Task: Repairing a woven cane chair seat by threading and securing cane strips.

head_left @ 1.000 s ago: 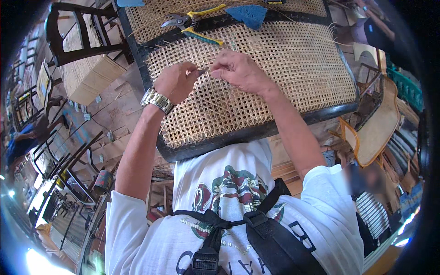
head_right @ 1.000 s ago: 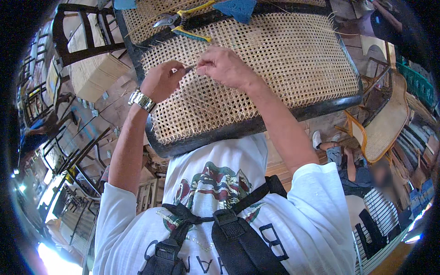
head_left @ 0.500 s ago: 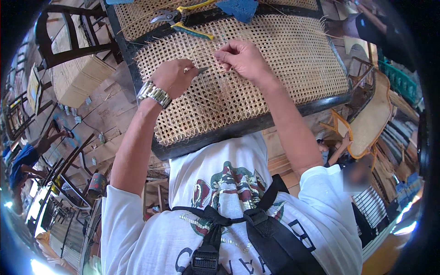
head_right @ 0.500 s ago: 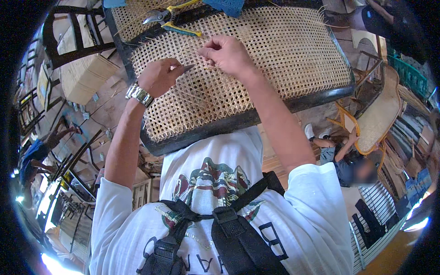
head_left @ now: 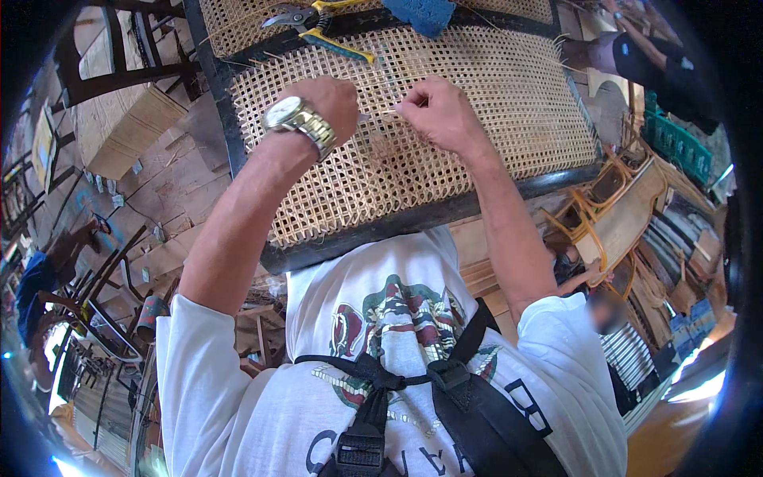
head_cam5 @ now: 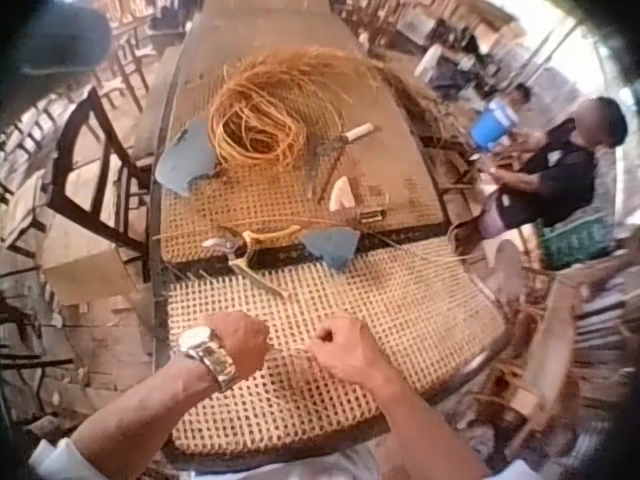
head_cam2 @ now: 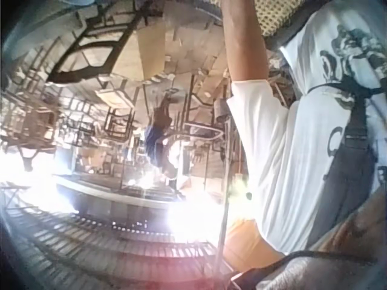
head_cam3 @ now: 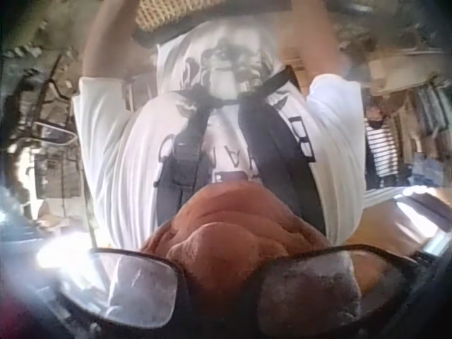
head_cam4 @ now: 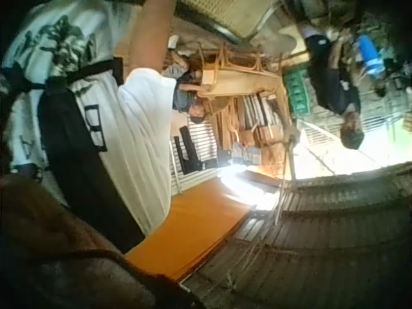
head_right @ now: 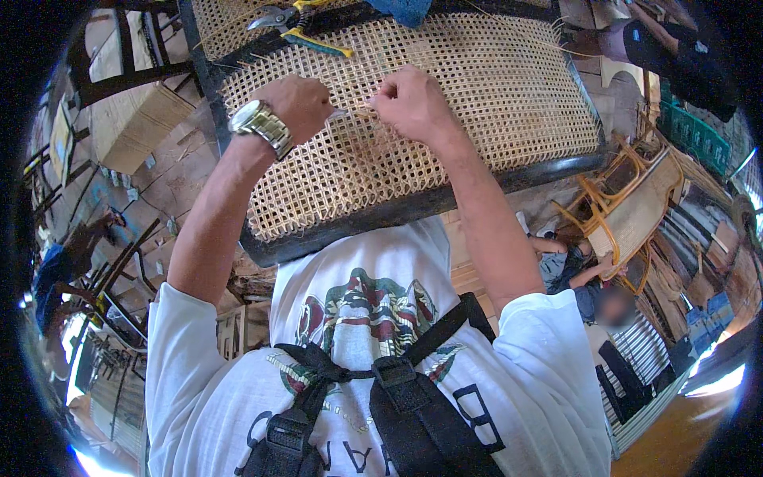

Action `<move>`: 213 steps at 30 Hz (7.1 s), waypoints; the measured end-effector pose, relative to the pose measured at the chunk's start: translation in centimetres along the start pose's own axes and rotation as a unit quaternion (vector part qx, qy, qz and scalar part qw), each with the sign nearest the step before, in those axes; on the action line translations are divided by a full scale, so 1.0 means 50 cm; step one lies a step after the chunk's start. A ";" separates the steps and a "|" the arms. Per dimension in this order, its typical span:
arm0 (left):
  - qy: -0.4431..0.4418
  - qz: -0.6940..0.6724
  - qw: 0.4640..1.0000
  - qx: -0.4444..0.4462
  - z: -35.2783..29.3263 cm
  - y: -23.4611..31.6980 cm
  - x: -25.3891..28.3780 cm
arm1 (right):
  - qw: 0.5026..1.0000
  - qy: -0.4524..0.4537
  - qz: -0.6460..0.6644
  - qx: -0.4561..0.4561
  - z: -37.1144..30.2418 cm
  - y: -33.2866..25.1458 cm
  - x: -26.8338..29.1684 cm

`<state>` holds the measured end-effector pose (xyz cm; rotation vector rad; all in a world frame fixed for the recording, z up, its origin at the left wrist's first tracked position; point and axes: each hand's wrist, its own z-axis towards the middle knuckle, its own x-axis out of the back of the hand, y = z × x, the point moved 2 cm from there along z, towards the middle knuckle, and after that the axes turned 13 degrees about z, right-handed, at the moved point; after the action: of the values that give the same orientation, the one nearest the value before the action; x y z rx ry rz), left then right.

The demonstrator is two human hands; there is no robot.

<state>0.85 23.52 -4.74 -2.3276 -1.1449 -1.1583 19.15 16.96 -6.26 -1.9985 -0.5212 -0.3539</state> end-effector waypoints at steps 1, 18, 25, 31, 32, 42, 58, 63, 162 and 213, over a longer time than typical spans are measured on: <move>-0.004 0.039 0.999 -0.004 0.002 0.007 0.006 | 1.000 0.001 0.001 0.000 -0.001 -0.001 0.001; 0.156 -0.070 0.982 0.079 -0.063 0.045 -0.052 | 0.999 -0.031 -0.007 0.036 0.021 0.009 -0.026; 0.063 -0.157 0.983 0.074 -0.028 0.018 -0.059 | 0.996 -0.001 -0.058 0.066 0.024 -0.006 -0.060; 0.001 -0.147 0.989 0.034 0.035 -0.032 -0.082 | 0.989 0.049 -0.141 -0.014 -0.017 -0.059 -0.089; 0.010 -0.144 0.989 0.021 0.031 -0.035 -0.075 | 0.991 0.068 -0.115 -0.007 -0.023 -0.059 -0.093; 0.136 -0.030 0.990 0.010 -0.063 -0.191 0.080 | 0.980 0.041 0.195 0.019 0.000 -0.047 -0.055; -0.027 -0.091 0.995 -0.032 0.011 -0.043 -0.036 | 0.997 0.064 -0.023 0.040 0.006 -0.004 -0.046; -0.041 0.005 0.999 -0.022 0.008 -0.001 0.012 | 0.995 0.075 -0.023 0.061 0.010 -0.022 -0.052; 0.143 -0.025 0.985 -0.097 0.035 -0.089 -0.065 | 0.971 0.164 -0.109 0.138 -0.092 -0.033 -0.092; 0.012 0.035 0.999 0.038 0.001 -0.066 -0.020 | 0.995 -0.051 -0.044 -0.076 0.073 -0.057 -0.067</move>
<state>-2.02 25.13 -5.81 -2.2707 -1.0726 -1.0956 14.94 20.66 -7.28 -2.1539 -0.6664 -0.3563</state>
